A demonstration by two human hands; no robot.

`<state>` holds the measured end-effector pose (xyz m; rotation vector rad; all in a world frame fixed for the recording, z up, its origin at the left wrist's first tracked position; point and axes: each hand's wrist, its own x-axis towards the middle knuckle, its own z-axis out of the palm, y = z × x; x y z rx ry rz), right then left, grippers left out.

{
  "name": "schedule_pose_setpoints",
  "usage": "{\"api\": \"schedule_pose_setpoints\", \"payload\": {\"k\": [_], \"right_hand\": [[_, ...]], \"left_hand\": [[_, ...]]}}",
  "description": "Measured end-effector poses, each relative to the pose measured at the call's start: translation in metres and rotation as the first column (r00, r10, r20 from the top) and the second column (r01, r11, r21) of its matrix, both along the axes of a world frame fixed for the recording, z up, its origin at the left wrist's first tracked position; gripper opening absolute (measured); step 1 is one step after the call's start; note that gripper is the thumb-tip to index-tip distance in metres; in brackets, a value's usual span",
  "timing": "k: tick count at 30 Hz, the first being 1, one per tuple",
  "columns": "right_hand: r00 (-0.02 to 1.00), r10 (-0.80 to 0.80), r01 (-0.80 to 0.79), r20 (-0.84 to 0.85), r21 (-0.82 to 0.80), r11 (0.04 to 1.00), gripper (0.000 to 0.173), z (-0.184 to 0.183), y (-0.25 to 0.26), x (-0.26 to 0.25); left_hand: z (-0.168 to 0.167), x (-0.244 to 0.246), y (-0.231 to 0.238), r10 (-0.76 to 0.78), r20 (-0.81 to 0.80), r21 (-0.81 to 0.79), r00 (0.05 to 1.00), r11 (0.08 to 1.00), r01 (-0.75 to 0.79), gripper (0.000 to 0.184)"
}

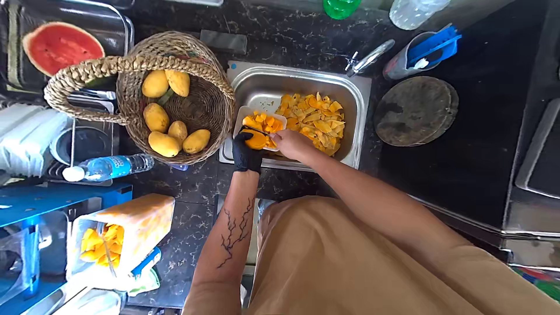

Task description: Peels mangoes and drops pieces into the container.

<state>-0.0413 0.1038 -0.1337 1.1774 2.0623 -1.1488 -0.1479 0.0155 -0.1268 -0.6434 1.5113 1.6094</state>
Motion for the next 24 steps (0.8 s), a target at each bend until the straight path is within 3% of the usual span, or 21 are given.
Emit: {"api": "schedule_pose_setpoints", "payload": {"k": [3,6,8,9,10,12,14,18,21,24], "right_hand": [[0.996,-0.085,0.087,0.030,-0.074,0.993,0.058,-0.002,0.013,0.025],[0.976,-0.216,0.214,0.019,-0.244,0.946,0.063,-0.024,0.014,0.058],[0.950,-0.290,0.240,-0.120,-0.319,0.917,0.060,0.001,0.001,0.069],[0.942,-0.273,0.205,-0.196,-0.310,0.928,0.055,0.020,-0.010,0.073],[0.936,-0.232,0.160,-0.263,-0.268,0.950,0.048,0.038,-0.021,0.076],[0.935,-0.129,0.089,-0.330,-0.135,0.987,0.038,0.062,-0.044,0.080],[0.952,-0.059,0.053,-0.301,-0.028,0.998,0.035,0.070,-0.058,0.081],[0.972,0.014,0.008,-0.236,0.092,0.996,0.035,0.075,-0.065,0.078],[0.973,0.068,-0.049,-0.219,0.093,0.994,0.036,0.064,-0.068,0.075],[0.976,0.067,-0.049,-0.206,0.090,0.995,0.037,0.077,-0.066,0.075]], "left_hand": [[-0.044,-0.004,-0.028,-0.037,-0.046,0.251,0.998,0.967,0.048,0.036],[-0.035,0.001,-0.037,-0.067,0.007,0.293,0.998,0.954,0.063,0.060],[-0.026,0.001,-0.041,-0.033,0.137,0.400,0.990,0.916,-0.025,0.059],[-0.024,0.002,-0.047,-0.036,0.200,0.488,0.979,0.870,-0.068,0.050],[-0.021,0.005,-0.052,-0.056,0.229,0.565,0.972,0.820,-0.086,0.038],[-0.013,0.012,-0.054,-0.078,0.231,0.675,0.970,0.730,-0.102,0.036],[-0.005,0.021,-0.046,-0.079,0.190,0.718,0.979,0.691,-0.084,0.042],[0.009,0.036,-0.035,-0.110,0.045,0.694,0.993,0.718,0.048,0.063],[0.016,0.047,-0.034,-0.162,-0.005,0.689,0.987,0.715,0.121,0.069],[0.014,0.044,-0.035,-0.097,0.026,0.654,0.995,0.754,0.056,0.070]]}}
